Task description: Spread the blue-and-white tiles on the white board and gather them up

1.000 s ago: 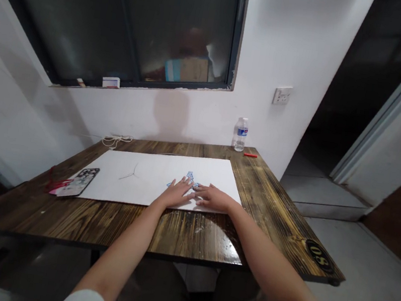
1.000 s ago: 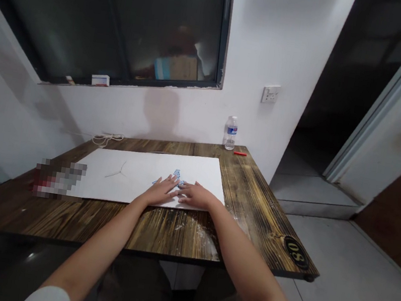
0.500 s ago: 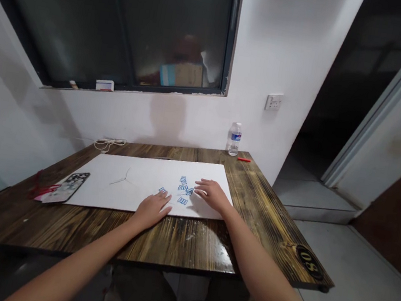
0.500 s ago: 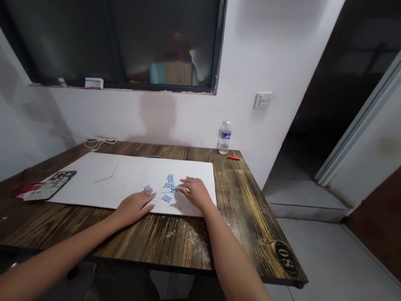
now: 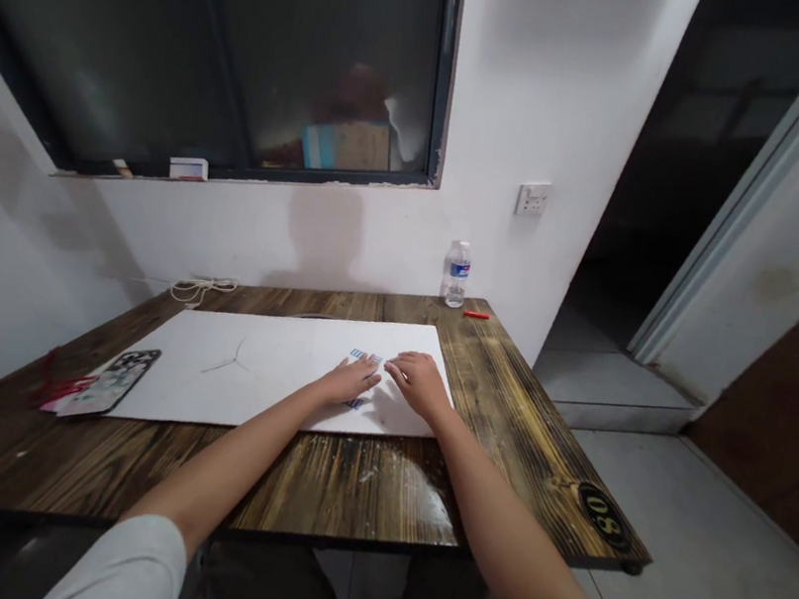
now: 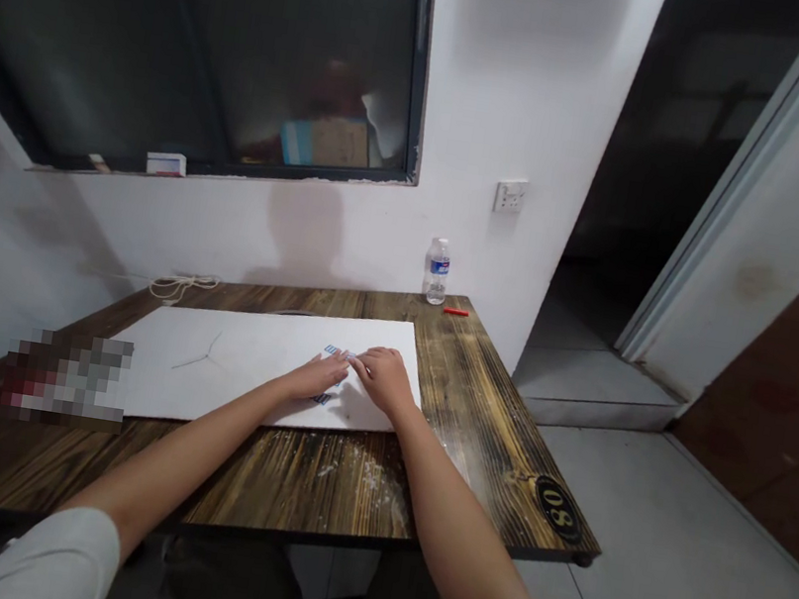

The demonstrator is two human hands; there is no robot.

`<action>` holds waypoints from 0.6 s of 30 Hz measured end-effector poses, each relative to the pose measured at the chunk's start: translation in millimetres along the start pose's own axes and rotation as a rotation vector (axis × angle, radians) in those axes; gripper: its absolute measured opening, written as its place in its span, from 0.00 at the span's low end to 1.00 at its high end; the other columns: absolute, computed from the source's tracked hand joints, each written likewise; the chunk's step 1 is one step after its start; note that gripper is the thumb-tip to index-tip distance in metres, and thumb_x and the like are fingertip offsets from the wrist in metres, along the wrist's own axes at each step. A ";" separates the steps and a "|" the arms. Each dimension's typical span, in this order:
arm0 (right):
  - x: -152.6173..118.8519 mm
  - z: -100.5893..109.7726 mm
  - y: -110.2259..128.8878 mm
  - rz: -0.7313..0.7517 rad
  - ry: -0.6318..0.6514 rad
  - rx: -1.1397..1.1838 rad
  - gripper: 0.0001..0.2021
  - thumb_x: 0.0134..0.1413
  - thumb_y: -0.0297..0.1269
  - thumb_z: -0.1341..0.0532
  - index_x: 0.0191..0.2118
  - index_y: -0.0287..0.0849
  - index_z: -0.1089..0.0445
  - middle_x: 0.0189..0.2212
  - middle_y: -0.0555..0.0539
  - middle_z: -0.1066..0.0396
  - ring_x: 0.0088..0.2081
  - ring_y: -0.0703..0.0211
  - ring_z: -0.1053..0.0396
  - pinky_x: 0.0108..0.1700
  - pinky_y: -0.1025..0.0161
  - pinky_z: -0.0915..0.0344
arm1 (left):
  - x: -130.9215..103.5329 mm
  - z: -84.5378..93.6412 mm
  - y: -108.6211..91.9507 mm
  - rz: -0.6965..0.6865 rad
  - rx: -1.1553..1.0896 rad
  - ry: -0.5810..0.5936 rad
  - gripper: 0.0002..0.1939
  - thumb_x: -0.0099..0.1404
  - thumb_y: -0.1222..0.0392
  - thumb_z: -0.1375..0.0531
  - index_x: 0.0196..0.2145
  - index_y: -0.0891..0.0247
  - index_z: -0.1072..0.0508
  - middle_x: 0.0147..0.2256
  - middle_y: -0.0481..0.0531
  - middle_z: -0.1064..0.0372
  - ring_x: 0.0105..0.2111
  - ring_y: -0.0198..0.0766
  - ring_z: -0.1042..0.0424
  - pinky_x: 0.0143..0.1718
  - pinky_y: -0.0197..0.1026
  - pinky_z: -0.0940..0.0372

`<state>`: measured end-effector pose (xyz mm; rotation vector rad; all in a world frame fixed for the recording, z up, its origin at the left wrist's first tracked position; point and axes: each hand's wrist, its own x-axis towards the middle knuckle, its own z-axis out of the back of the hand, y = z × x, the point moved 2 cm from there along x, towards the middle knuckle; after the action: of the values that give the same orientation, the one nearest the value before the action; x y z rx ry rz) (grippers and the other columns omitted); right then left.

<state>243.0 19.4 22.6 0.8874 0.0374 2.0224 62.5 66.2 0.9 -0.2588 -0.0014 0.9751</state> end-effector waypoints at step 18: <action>-9.7 -25.2 5.6 0.191 0.499 0.143 0.14 0.65 0.41 0.49 0.46 0.53 0.27 0.59 0.49 0.37 0.64 0.47 0.48 0.59 0.34 0.55 | -117.5 -13.0 61.4 0.343 0.231 -0.152 0.36 0.68 0.39 0.62 0.67 0.60 0.57 0.67 0.61 0.67 0.67 0.55 0.67 0.60 0.66 0.60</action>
<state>227.1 16.3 0.3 0.4635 0.3905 2.4011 -52.5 -0.1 -11.5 0.0315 0.0170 1.3230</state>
